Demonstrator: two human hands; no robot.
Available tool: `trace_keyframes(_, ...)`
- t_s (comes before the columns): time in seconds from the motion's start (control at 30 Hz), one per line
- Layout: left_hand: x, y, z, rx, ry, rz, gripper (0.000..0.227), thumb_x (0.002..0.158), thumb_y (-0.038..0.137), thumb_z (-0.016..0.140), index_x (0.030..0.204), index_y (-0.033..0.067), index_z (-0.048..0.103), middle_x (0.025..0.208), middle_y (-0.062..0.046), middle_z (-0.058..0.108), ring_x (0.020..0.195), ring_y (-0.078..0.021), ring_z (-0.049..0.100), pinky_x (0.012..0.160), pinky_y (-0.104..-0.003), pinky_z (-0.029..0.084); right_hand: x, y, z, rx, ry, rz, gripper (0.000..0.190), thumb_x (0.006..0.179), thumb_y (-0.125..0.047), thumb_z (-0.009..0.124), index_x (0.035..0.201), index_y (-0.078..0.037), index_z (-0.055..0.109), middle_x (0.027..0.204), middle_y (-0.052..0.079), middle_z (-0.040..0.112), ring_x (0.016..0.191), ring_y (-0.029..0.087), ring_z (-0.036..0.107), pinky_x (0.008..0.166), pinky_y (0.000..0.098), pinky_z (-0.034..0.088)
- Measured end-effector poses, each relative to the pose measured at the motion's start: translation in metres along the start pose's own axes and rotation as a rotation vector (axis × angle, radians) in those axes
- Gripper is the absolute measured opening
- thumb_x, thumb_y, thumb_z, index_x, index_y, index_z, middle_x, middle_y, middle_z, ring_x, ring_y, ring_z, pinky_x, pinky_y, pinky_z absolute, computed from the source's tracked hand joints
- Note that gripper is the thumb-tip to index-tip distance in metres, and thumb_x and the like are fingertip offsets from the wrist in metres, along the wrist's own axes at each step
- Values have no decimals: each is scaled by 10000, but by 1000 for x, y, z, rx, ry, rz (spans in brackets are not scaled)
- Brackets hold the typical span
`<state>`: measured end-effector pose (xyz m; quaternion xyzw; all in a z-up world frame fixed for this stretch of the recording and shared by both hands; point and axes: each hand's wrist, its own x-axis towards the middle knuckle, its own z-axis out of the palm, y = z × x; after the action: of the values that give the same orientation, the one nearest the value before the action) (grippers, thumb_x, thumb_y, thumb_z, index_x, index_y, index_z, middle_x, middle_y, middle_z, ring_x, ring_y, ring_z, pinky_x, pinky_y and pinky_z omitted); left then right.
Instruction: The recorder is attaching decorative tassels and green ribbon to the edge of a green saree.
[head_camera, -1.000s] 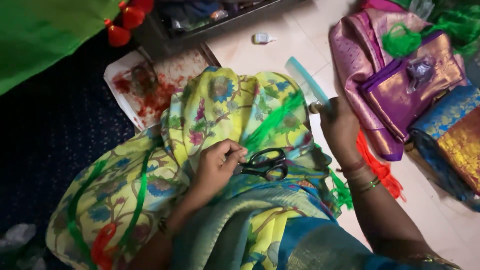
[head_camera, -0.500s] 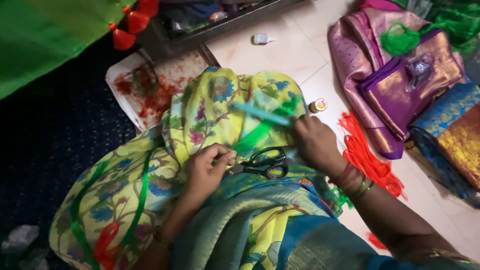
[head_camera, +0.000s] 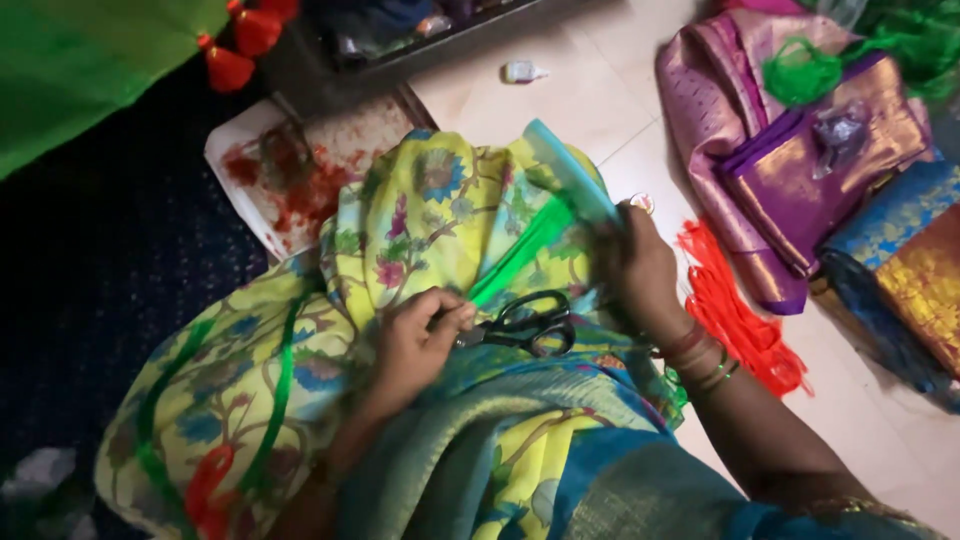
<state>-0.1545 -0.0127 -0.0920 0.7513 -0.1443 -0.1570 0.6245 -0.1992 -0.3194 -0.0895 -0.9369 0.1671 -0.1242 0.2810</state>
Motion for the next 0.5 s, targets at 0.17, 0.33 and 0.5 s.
trace_keyframes(0.17,4,-12,-8,-40,-5,36,97,974,95,686,930,8,687,822,-35,739,769,-79,702,684,-234,556,15,51,18,32,122,-141,309,982,-133,561,1259,1,535,1081,247,672,927,450,666,728,502,530)
trace_keyframes(0.33,-8,-16,-13,-17,24,-11,110,973,97,691,917,2,688,781,-37,732,732,-76,677,680,-236,541,4,16,-2,-4,169,26,131,1076,-116,588,1177,-32,587,1011,219,674,925,450,658,710,525,498)
trace_keyframes(0.5,-4,-14,-7,-21,15,-4,101,971,104,680,934,10,680,823,-25,739,766,-67,698,693,-237,554,4,-13,-16,-15,2,-258,446,907,-79,588,1331,39,519,935,214,645,835,438,638,678,501,511)
